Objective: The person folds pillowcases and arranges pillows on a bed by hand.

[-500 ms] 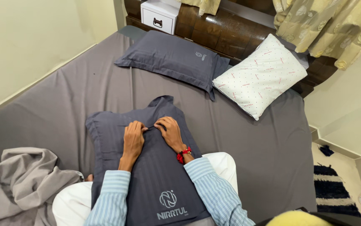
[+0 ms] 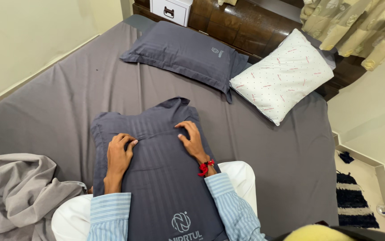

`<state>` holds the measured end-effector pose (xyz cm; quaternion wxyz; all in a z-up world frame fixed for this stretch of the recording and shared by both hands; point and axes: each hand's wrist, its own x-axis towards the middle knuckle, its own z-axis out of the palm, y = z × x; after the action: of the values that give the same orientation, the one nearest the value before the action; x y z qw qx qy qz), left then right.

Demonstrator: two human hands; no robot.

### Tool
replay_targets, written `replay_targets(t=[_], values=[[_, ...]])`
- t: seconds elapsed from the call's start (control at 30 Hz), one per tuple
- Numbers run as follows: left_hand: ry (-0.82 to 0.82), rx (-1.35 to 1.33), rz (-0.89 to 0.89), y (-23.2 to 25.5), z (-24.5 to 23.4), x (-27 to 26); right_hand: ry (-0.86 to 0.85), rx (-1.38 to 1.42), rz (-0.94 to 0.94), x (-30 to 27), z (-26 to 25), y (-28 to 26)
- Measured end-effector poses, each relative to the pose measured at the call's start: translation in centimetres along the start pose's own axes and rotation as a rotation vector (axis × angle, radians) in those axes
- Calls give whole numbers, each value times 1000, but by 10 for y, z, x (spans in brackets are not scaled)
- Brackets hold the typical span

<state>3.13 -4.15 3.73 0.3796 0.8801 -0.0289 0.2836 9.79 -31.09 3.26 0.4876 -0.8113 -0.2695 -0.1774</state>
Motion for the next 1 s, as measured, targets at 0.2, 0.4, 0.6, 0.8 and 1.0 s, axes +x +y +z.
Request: replay_targets(t=[0.2,0.4,0.6,0.8,1.0], values=[[-9,-82,-36,-3,9,-6,53,-58,75,-5,-3,32],[-8,-183,-79,-5,-4,-3,71,24,189,-14,-3,44],[142,99,-103,-46,-33,-8,8,43,134,-9,-19,24],[1,46,-320,-73,-17,-17,55,10,145,-6,-12,39],[11,70,-147,-85,-4,-16,143,31,230,-10,-6,45]])
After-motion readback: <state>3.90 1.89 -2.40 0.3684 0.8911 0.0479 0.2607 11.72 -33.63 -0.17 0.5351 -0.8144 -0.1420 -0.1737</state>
